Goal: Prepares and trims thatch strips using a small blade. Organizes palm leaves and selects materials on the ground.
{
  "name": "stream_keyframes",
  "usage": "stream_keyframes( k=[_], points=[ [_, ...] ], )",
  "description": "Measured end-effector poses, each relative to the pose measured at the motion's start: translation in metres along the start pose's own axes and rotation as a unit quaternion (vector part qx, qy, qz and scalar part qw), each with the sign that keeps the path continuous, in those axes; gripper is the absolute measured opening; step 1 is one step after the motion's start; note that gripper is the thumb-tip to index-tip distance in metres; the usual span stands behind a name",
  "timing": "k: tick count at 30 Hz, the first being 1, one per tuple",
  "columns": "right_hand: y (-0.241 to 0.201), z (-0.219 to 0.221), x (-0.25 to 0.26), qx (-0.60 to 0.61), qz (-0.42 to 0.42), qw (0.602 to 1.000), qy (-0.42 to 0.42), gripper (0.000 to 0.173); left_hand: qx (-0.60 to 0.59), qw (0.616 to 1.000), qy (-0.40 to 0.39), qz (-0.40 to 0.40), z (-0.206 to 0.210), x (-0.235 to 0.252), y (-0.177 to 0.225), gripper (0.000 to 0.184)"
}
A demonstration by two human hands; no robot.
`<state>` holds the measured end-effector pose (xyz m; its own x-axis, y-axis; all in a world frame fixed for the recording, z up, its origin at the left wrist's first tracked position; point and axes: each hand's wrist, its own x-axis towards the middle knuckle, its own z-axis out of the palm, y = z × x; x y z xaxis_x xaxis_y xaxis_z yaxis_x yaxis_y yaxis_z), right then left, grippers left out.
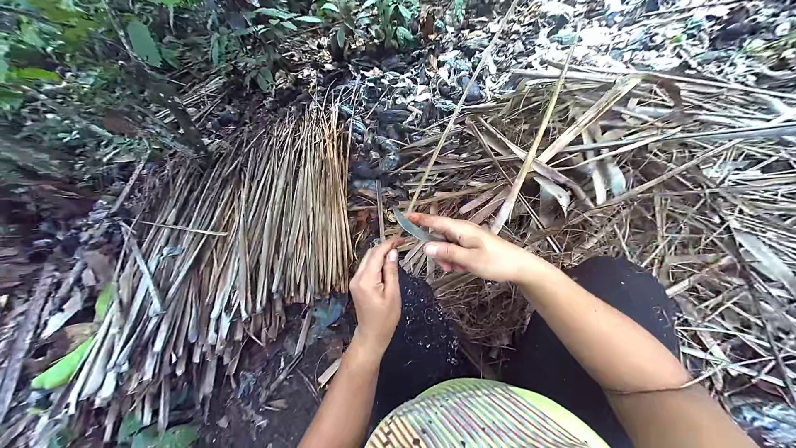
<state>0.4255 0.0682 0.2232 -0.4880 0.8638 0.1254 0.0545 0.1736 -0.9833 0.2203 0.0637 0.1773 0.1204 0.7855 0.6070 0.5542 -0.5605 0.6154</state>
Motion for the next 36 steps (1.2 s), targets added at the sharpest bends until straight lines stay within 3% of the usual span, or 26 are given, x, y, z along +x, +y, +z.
stream_keyframes(
  k=[3,5,8,9,10,12,14,16,20,22,26,28,32,34,36],
  points=[
    [0.007,-0.004,-0.001,0.072,0.003,0.997,-0.034,0.049,-0.046,0.998,-0.031,-0.017,-0.008,0.000,0.008,0.027],
    [0.013,-0.009,-0.001,0.122,-0.012,0.991,-0.056,0.049,-0.192,0.971,-0.096,-0.104,-0.019,0.004,0.015,0.025],
    [0.019,-0.015,-0.003,0.189,-0.033,0.976,-0.102,0.050,-0.458,0.823,-0.235,-0.241,-0.034,0.015,0.018,0.022],
    [0.019,-0.015,-0.004,0.203,-0.032,0.972,-0.113,0.050,-0.479,0.802,-0.253,-0.253,-0.035,0.016,0.017,0.020],
    [0.019,-0.014,-0.004,0.217,-0.026,0.969,-0.112,0.050,-0.458,0.818,-0.245,-0.246,-0.034,0.016,0.017,0.021],
    [0.018,-0.008,-0.003,0.219,-0.008,0.973,-0.072,0.048,-0.294,0.920,-0.190,-0.178,-0.030,0.014,0.017,0.023],
    [0.012,0.001,-0.002,0.188,0.013,0.982,-0.001,0.045,-0.124,0.975,-0.152,-0.106,-0.028,0.013,0.013,0.024],
    [-0.001,-0.002,-0.001,0.137,0.020,0.987,0.076,0.041,-0.071,0.982,-0.158,-0.081,-0.030,0.011,0.009,0.025],
    [-0.016,-0.055,0.001,0.136,-0.027,0.963,0.231,0.044,-0.102,0.973,-0.190,-0.086,-0.038,-0.006,-0.002,0.028],
    [-0.019,-0.047,-0.004,0.143,-0.003,0.970,0.195,0.050,-0.097,0.975,-0.177,-0.089,-0.037,-0.007,-0.004,0.028],
    [0.004,0.013,-0.008,0.211,0.112,0.971,-0.004,0.045,-0.037,0.988,-0.145,-0.047,-0.036,-0.003,-0.002,0.028],
    [0.003,0.007,-0.007,0.199,0.097,0.975,0.019,0.038,-0.013,0.989,-0.146,-0.019,-0.040,-0.008,-0.006,0.029],
    [-0.006,-0.046,-0.002,0.212,-0.017,0.962,0.173,0.037,-0.001,0.988,-0.156,0.000,-0.052,-0.022,-0.016,0.031],
    [-0.008,-0.041,-0.004,0.228,-0.022,0.958,0.171,0.040,0.020,0.990,-0.137,0.007,-0.052,-0.023,-0.017,0.031],
    [-0.001,-0.010,-0.006,0.234,0.043,0.965,0.109,0.042,0.060,0.991,-0.114,0.020,-0.051,-0.021,-0.016,0.031]
  ],
)
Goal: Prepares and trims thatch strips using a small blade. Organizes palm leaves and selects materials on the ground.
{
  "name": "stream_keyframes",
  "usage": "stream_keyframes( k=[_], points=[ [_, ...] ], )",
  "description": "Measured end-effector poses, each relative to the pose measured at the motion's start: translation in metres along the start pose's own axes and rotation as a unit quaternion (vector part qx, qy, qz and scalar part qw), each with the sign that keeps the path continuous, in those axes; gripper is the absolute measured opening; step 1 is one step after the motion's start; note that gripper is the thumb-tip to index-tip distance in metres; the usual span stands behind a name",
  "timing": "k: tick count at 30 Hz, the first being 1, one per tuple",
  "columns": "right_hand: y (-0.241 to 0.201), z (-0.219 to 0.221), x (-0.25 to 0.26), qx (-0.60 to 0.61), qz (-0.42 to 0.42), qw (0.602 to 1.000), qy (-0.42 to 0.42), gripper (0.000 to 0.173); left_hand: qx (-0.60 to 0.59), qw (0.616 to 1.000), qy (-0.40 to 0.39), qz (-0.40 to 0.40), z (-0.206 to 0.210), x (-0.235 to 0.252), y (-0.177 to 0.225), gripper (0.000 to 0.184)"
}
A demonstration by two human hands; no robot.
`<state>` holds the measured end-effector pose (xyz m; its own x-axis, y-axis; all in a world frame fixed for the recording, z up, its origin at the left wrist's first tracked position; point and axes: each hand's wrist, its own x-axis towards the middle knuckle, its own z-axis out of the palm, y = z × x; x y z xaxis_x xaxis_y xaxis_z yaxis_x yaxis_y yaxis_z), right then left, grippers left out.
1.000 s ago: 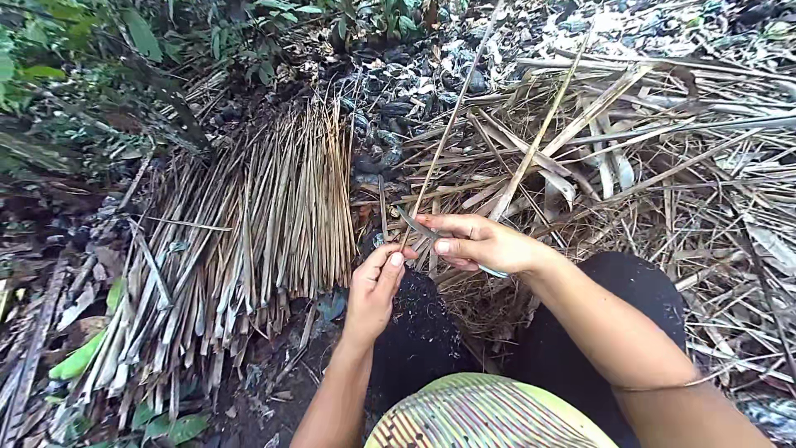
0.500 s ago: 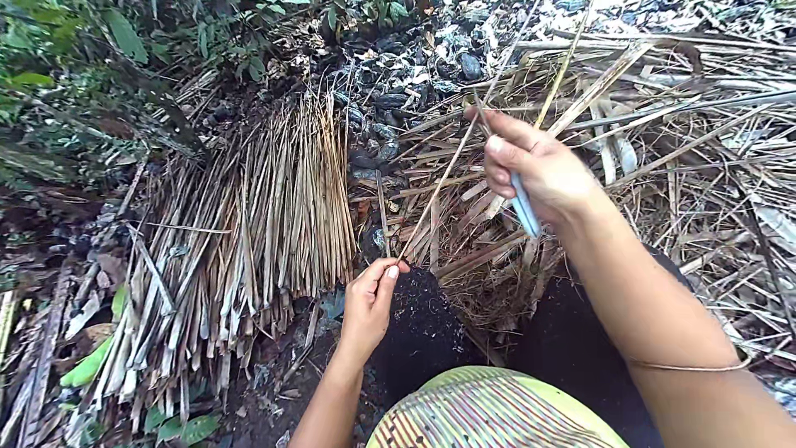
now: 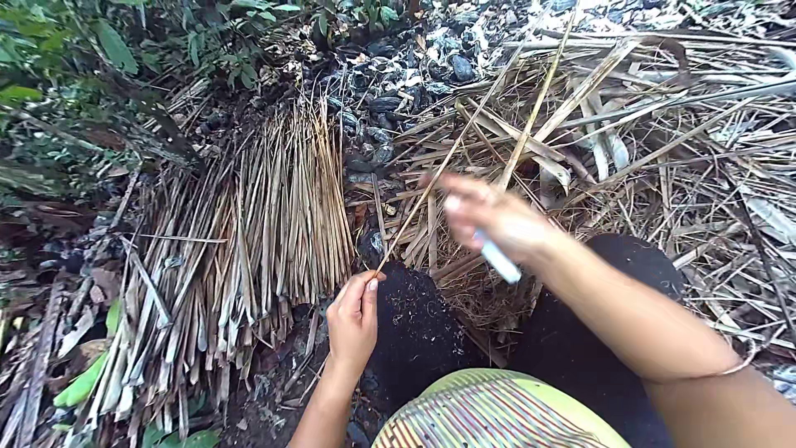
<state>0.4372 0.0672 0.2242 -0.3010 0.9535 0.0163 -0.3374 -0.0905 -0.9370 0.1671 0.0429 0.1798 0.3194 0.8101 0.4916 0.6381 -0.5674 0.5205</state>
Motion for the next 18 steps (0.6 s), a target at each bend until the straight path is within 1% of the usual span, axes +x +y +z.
stream_keyframes(
  k=[2,3,4,5,7,9,11,13,18],
  points=[
    [0.024,0.022,-0.004,0.009,0.090,0.993,-0.070,0.042,0.047,0.998,0.022,0.020,0.003,0.003,0.001,0.029],
    [0.028,0.027,-0.004,0.013,0.109,0.990,-0.086,0.042,0.068,0.997,0.030,0.033,0.006,0.002,0.001,0.029],
    [0.027,0.026,-0.003,0.011,0.103,0.991,-0.079,0.040,0.083,0.995,0.037,0.046,0.007,0.001,-0.002,0.029],
    [0.022,0.020,-0.002,-0.003,0.075,0.996,-0.055,0.039,0.093,0.993,0.038,0.057,0.008,-0.002,-0.005,0.028],
    [0.004,-0.007,0.004,-0.033,-0.015,0.999,0.016,0.039,0.094,0.993,0.030,0.065,0.004,-0.012,-0.014,0.029],
    [-0.018,-0.039,0.011,-0.032,-0.089,0.991,0.097,0.038,0.086,0.993,0.020,0.072,0.000,-0.021,-0.023,0.030],
    [-0.033,-0.062,0.013,-0.052,-0.137,0.979,0.145,0.036,0.087,0.993,0.016,0.076,-0.006,-0.030,-0.030,0.032],
    [-0.045,-0.085,0.013,-0.057,-0.176,0.969,0.165,0.036,0.086,0.993,0.007,0.085,-0.013,-0.040,-0.045,0.033],
    [-0.065,-0.134,0.002,-0.063,-0.243,0.954,0.166,0.036,0.125,0.989,-0.010,0.080,-0.034,-0.070,-0.083,0.033]
  ],
)
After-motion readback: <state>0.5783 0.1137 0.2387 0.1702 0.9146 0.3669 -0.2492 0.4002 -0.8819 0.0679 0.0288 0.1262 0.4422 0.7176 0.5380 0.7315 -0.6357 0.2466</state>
